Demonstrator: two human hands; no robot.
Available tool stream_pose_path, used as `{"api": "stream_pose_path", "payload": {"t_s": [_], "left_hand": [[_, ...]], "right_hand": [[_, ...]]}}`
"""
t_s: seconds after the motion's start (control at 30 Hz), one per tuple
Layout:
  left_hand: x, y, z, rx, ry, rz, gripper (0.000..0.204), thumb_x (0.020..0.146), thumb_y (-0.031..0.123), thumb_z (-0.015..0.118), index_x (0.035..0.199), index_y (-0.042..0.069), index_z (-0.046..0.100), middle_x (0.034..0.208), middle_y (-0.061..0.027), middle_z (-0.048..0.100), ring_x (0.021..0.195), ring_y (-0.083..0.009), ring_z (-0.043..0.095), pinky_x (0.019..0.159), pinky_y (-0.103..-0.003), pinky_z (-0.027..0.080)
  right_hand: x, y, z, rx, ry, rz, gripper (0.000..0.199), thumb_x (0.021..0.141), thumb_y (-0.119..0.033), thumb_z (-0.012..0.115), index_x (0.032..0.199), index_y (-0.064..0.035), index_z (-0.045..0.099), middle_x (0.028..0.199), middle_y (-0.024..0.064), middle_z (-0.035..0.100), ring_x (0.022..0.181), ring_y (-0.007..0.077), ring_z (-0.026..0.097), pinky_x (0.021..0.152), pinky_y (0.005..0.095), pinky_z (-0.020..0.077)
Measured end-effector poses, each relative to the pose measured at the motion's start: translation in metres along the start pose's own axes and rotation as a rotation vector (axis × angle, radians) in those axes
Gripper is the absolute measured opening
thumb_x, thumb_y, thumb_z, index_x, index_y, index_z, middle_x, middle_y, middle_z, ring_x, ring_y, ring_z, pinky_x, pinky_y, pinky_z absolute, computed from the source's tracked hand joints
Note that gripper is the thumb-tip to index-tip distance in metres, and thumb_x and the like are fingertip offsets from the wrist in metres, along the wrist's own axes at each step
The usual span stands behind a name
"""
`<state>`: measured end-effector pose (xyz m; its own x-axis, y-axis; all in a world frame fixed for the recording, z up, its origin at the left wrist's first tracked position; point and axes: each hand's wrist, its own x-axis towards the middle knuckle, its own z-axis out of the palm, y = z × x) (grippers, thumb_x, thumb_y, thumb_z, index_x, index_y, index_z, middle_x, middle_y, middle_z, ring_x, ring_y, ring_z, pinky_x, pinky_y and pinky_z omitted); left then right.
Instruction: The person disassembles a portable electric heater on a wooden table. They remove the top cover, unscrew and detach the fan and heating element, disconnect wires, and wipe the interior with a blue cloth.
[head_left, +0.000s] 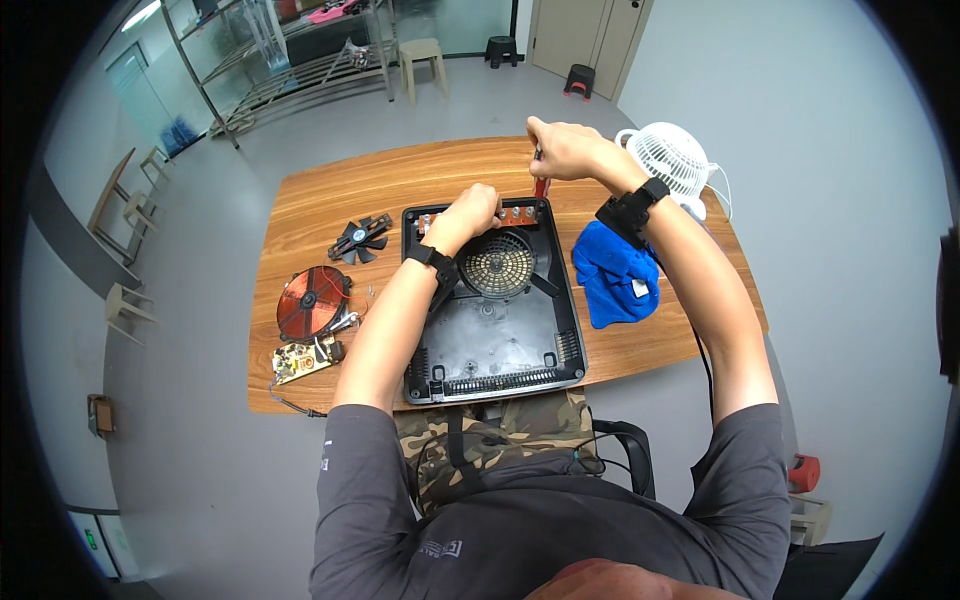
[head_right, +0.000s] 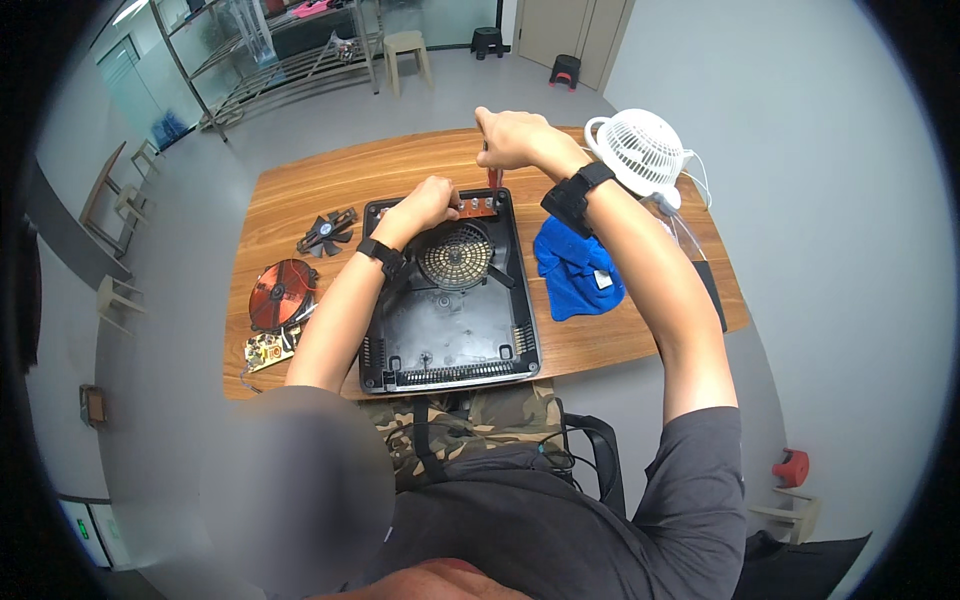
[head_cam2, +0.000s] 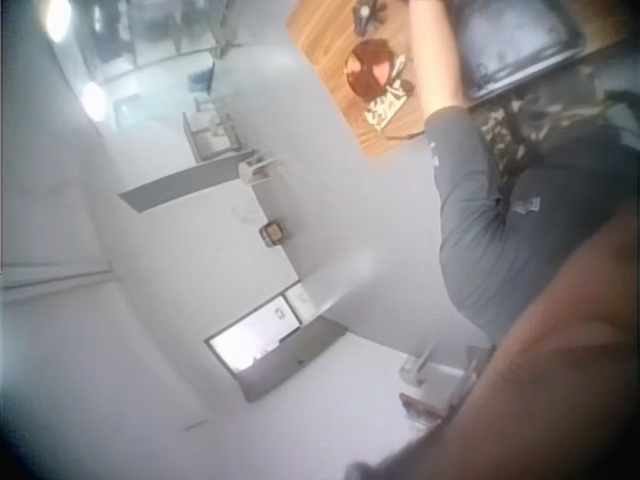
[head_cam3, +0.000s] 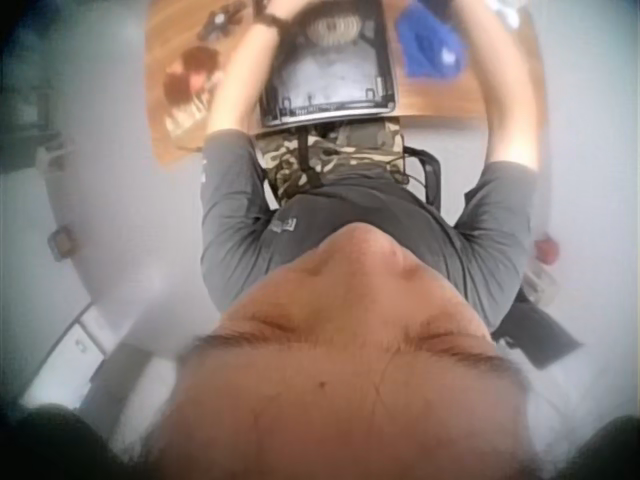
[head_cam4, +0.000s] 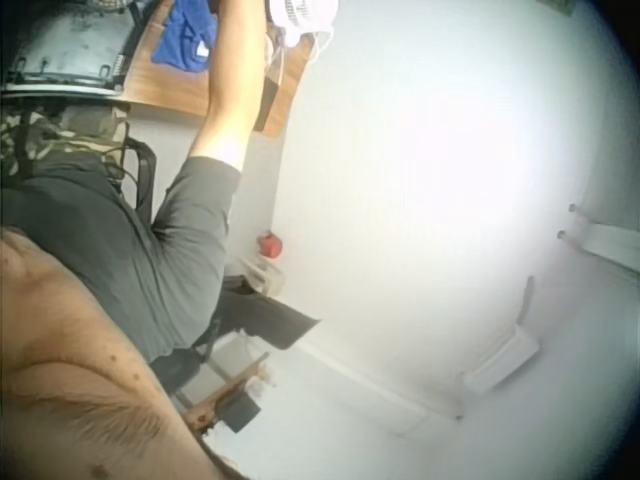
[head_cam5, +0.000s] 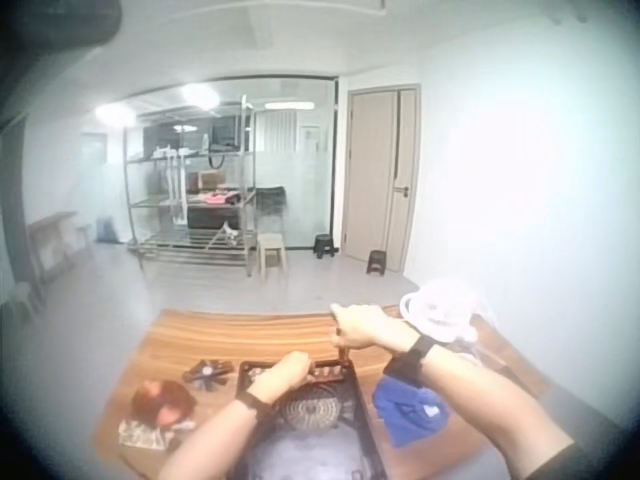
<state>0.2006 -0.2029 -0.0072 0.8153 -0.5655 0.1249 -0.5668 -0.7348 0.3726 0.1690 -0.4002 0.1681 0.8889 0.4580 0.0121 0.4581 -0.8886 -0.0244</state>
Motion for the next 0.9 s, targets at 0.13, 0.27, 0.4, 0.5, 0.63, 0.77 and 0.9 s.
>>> {"api": "stream_pose_path", "payload": {"t_s": [0.13,0.27,0.4,0.5,0.63,0.77,0.9], "left_hand": [[0.003,0.003,0.000,-0.009,-0.015,-0.025,0.028,0.072,0.011,0.084,0.097,0.000,0.077,0.095,-0.0218,0.073,0.095,-0.0377,0.070,0.085,-0.043,0.056],[-0.001,-0.002,0.000,-0.027,0.020,-0.013,0.028,0.072,0.012,0.085,0.096,0.000,0.077,0.095,-0.0214,0.073,0.096,-0.0372,0.070,0.085,-0.043,0.056],[0.002,-0.001,0.001,-0.008,0.008,0.000,0.029,0.072,0.013,0.085,0.097,0.001,0.077,0.096,-0.0217,0.073,0.096,-0.0374,0.070,0.086,-0.044,0.056],[0.003,0.002,-0.001,0.001,-0.042,-0.059,0.029,0.072,0.013,0.085,0.097,0.001,0.077,0.097,-0.0222,0.073,0.097,-0.0377,0.070,0.086,-0.044,0.056],[0.004,0.002,0.003,0.008,-0.020,-0.034,0.029,0.073,0.013,0.085,0.099,0.002,0.077,0.097,-0.0222,0.073,0.097,-0.0380,0.070,0.086,-0.044,0.056],[0.003,-0.001,0.001,0.026,-0.037,-0.053,0.030,0.072,0.012,0.084,0.100,0.003,0.077,0.097,-0.0221,0.073,0.097,-0.0382,0.070,0.087,-0.043,0.056],[0.002,0.001,0.000,0.027,-0.026,-0.051,0.030,0.072,0.012,0.084,0.100,0.002,0.076,0.097,-0.0223,0.073,0.096,-0.0383,0.070,0.087,-0.043,0.056]], "right_hand": [[0.000,0.006,0.009,-0.002,0.085,-0.058,0.049,0.088,-0.048,0.067,0.109,-0.0036,0.061,0.092,0.0185,0.073,0.091,0.0404,0.070,0.081,0.0479,0.0551],[0.000,-0.017,-0.008,-0.139,-0.065,0.215,0.058,0.091,-0.052,0.065,0.119,-0.0011,0.064,0.105,0.0223,0.073,0.101,0.0378,0.071,0.088,0.0469,0.0560],[-0.001,-0.006,-0.002,-0.168,-0.021,0.175,0.051,0.090,-0.040,0.064,0.124,-0.0025,0.059,0.103,0.0197,0.073,0.098,0.0368,0.071,0.086,0.0463,0.0557],[-0.003,0.008,0.002,-0.010,-0.008,-0.017,0.047,0.087,-0.032,0.067,0.124,-0.0056,0.055,0.105,0.0181,0.071,0.099,0.0359,0.070,0.086,0.0453,0.0547],[-0.006,0.014,0.004,0.141,-0.003,-0.196,0.044,0.084,-0.024,0.071,0.118,-0.0064,0.051,0.106,0.0173,0.065,0.098,0.0343,0.067,0.085,0.0450,0.0530],[0.002,-0.004,0.012,-0.098,0.114,0.083,0.031,0.094,-0.032,0.061,0.112,-0.0070,0.055,0.104,0.0198,0.068,0.093,0.0376,0.068,0.082,0.0484,0.0536],[0.004,0.004,0.018,0.016,0.188,-0.028,0.031,0.095,-0.031,0.057,0.110,-0.0042,0.054,0.105,0.0209,0.065,0.093,0.0388,0.067,0.081,0.0493,0.0529]]}}
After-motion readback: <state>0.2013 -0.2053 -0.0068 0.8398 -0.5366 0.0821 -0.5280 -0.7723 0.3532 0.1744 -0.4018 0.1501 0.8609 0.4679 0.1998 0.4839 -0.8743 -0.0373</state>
